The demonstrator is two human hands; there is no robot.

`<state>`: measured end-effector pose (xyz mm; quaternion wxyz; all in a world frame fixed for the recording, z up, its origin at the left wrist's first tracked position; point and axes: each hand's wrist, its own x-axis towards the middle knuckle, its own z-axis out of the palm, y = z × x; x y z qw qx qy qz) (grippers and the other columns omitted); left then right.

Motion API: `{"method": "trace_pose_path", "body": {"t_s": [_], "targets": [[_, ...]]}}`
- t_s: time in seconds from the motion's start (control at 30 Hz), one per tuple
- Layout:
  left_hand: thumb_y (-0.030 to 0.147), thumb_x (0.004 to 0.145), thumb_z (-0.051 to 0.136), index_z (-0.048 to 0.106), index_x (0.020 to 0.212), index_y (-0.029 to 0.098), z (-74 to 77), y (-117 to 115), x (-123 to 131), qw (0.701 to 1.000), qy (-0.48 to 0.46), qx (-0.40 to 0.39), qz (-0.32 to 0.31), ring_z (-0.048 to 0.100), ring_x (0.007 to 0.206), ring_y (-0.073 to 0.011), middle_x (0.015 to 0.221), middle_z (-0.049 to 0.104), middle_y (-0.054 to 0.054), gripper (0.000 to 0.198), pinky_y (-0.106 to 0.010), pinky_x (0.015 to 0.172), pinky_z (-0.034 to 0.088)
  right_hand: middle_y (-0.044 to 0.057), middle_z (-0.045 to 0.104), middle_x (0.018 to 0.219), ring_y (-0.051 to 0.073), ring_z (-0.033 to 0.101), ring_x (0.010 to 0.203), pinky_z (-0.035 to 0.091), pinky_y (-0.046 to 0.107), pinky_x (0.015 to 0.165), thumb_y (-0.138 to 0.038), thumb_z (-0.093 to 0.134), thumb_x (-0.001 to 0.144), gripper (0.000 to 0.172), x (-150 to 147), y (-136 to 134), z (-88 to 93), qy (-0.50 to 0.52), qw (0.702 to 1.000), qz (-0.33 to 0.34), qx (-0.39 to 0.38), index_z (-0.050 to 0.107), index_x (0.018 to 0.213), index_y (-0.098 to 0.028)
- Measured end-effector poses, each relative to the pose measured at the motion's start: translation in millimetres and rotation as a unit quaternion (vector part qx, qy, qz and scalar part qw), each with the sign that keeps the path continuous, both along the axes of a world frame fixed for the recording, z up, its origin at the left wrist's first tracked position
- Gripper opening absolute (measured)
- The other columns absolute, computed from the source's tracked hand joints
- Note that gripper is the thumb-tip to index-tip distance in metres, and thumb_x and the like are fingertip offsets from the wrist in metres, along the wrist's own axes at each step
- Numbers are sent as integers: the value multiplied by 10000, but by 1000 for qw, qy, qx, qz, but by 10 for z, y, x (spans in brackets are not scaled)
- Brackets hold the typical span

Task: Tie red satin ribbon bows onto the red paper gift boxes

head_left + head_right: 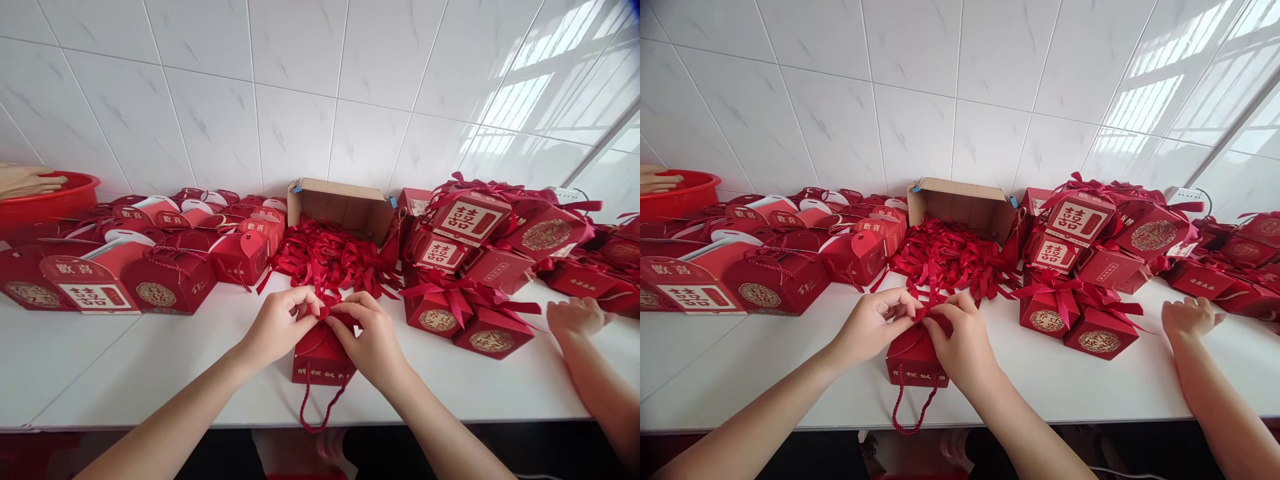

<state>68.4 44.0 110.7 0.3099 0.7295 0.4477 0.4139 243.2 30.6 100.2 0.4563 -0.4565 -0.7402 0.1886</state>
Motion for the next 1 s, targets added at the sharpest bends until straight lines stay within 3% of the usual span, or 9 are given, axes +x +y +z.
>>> {"method": "trace_pose_path", "body": {"t_s": [0.2,0.4,0.57,0.73,0.87,1.0], "targets": [[117,775,538,543,735,187,3,-7,3,999,-31,-27,-9,555,694,-119,751,597,14,81,-236,663,453,105,600,1014,261,547,976,444,445,876,-200,612,831,98,-13,13,19,-15,999,-28,-44,700,794,-178],[128,809,527,530,772,193,39,-11,4,999,-30,-17,-18,559,728,-119,778,579,17,75,-234,667,450,111,518,1283,269,451,1234,325,457,1040,-322,565,870,207,27,72,81,65,976,69,-194,678,773,-179],[144,824,539,517,779,190,16,49,68,998,-46,-10,-34,579,785,-127,816,596,6,68,-245,716,460,107,528,1296,289,427,1273,334,434,1026,-443,556,866,347,42,99,97,125,949,160,-242,644,668,-171],[265,858,563,529,909,199,24,52,47,998,-54,-9,-23,593,814,-148,888,618,-13,89,-273,725,475,101,529,1255,289,471,1218,373,401,980,-491,637,795,321,-12,73,41,231,926,114,-275,712,749,-183],[280,840,601,643,902,214,48,-38,-31,999,32,8,-28,592,864,-163,906,664,-12,100,-286,797,460,97,544,1227,271,457,1229,383,371,965,-486,638,790,308,-9,41,67,216,928,103,-286,734,762,-195],[290,822,622,682,836,210,37,-37,-49,999,32,-4,-3,613,838,-165,858,686,-12,101,-282,803,473,90,617,1138,249,494,1188,395,343,937,-471,570,835,345,85,43,165,140,949,100,-263,712,700,-187]]}}
